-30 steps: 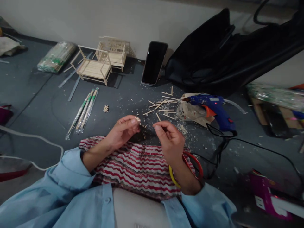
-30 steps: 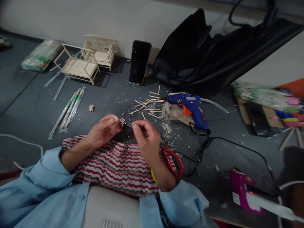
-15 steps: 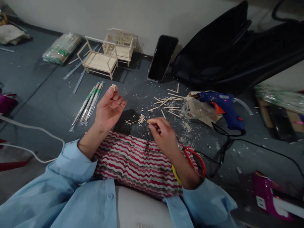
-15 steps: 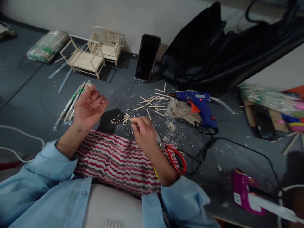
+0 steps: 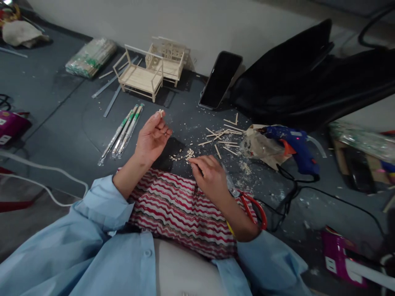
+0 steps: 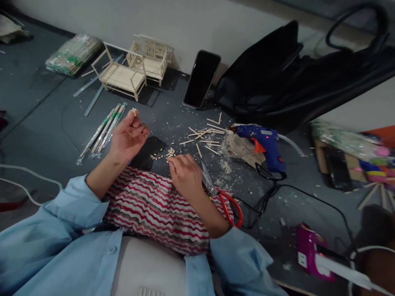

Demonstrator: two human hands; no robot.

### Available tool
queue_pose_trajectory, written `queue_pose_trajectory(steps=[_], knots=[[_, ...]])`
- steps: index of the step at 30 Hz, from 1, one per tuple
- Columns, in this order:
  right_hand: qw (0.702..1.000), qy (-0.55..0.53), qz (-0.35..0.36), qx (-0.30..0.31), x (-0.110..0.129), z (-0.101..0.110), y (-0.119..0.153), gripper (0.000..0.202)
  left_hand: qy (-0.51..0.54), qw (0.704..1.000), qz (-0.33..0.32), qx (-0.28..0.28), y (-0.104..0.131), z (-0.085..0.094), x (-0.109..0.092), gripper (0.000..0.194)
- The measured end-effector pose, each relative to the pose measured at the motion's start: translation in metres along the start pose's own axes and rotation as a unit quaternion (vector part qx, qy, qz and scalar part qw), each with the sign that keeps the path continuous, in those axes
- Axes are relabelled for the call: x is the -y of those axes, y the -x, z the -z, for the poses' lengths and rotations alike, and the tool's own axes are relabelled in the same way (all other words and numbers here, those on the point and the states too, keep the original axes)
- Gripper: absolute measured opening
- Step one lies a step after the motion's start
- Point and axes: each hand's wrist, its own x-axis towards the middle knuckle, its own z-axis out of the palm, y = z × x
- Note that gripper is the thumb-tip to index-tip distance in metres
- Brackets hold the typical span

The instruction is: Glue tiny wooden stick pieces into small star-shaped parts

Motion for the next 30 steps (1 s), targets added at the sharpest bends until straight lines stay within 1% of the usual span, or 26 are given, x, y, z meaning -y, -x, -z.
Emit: queue_pose_trajectory(steps=[4, 7, 11, 15, 18, 20, 22, 23, 24, 25, 27, 28, 30], knots=[[0.999, 0.03, 0.005, 0.041, 0.009, 0.004, -0.014, 0.02, 0.017, 1.0, 0.014, 0.005, 0.0, 0.0, 0.001, 0.021], [0.997, 0.038, 0.009, 0.069, 0.014, 0.0, -0.025, 0.02, 0.011, 1.0, 0.016, -0.016, -0.001, -0.001, 0.001, 0.018], [0.994, 0.056, 0.025, 0.086, 0.018, -0.009, -0.031, 0.018, 0.001, 0.999, 0.018, -0.036, -0.002, -0.002, 0.0, 0.015], [0.991, 0.08, 0.034, 0.1, 0.021, -0.016, -0.032, 0.015, 0.011, 0.999, 0.021, -0.025, -0.001, -0.003, 0.001, 0.015], [0.99, 0.085, 0.035, 0.102, 0.023, -0.018, -0.034, 0.018, 0.013, 0.999, 0.022, -0.02, -0.001, -0.003, 0.002, 0.014], [0.993, 0.052, 0.018, 0.101, 0.024, -0.016, -0.035, 0.019, 0.014, 1.0, 0.023, -0.016, 0.001, -0.004, 0.003, 0.013], [0.995, -0.044, -0.036, 0.082, 0.024, -0.012, -0.035, 0.016, 0.015, 0.999, 0.03, -0.008, 0.003, -0.005, 0.006, 0.011], [0.988, -0.112, -0.077, 0.068, 0.024, -0.008, -0.034, 0.013, 0.016, 0.999, 0.035, -0.001, 0.005, -0.006, 0.008, 0.01], [0.974, -0.184, -0.121, 0.054, 0.023, -0.003, -0.032, 0.01, 0.017, 0.999, 0.042, 0.008, 0.006, -0.007, 0.01, 0.009], [0.953, -0.253, -0.166, 0.037, 0.022, 0.002, -0.029, 0.01, 0.019, 0.998, 0.05, 0.019, 0.009, -0.007, 0.012, 0.008], [0.899, -0.368, -0.237, 0.0, 0.021, 0.012, -0.024, 0.012, 0.018, 0.997, 0.068, 0.038, 0.013, -0.009, 0.016, 0.008], [0.871, -0.415, -0.26, -0.022, 0.019, 0.017, -0.021, 0.012, 0.017, 0.996, 0.076, 0.041, 0.016, -0.009, 0.018, 0.008], [0.82, -0.494, -0.284, -0.062, 0.017, 0.024, -0.016, 0.01, 0.015, 0.994, 0.095, 0.057, 0.021, -0.01, 0.023, 0.011]])
